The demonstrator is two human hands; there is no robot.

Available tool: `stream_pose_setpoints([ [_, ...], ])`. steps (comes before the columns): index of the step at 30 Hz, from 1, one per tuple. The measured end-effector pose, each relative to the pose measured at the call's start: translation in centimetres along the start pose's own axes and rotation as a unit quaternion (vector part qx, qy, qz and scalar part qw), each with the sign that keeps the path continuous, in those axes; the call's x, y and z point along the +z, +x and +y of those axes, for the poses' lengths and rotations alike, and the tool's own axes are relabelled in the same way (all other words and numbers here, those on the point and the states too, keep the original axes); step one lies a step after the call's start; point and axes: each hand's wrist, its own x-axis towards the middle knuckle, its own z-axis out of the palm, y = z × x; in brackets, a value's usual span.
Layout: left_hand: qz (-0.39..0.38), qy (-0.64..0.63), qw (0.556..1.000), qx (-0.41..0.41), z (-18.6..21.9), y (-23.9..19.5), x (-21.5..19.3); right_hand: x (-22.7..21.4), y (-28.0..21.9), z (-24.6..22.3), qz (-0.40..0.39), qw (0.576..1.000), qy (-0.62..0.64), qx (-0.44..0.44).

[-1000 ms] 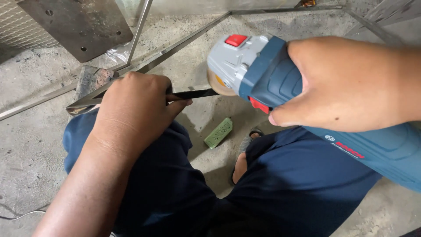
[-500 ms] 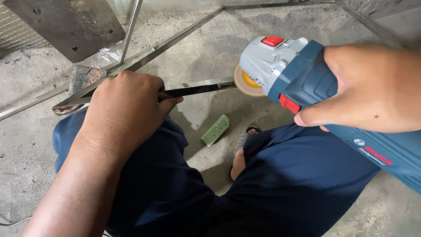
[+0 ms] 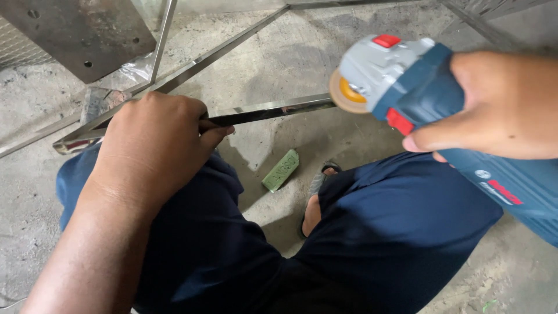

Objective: A person uses a handheld angle grinder with a polishing disc to smooth and shine the surface of a metal frame.

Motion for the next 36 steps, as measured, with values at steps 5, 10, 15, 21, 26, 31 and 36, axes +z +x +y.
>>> stream_pose_setpoints([
  [5,-0.002,-0.001,1.000,-0.004,0.1,-0.2,0.0,0.0,-0.6,-2.6,0.005,0.998,-0.060,0.031],
  [10,-0.018,-0.017,1.000,-0.005,0.2,-0.4,-0.8,0.0,-0.1,-0.7,-0.006,1.000,-0.013,0.022],
  [15,-0.012,0.009,1.000,-0.012,-0.1,-0.3,-0.5,0.6,-0.5,2.0,0.057,0.985,0.120,0.113],
  [21,0.006,0.011,1.000,-0.003,-0.1,-0.2,-0.2,0.5,0.0,1.7,0.027,0.999,0.005,0.023],
  [26,-0.007,0.007,1.000,-0.021,0.2,-0.5,-0.6,0.5,-0.2,1.2,0.022,0.999,-0.005,0.036],
  [31,-0.014,0.012,1.000,-0.019,0.2,-0.5,-0.6,0.8,-0.2,3.7,0.031,0.993,0.110,0.027],
  [36,-0.022,0.029,0.999,-0.021,0.3,-0.5,-0.7,0.8,0.2,5.4,0.034,0.987,0.126,0.089],
])
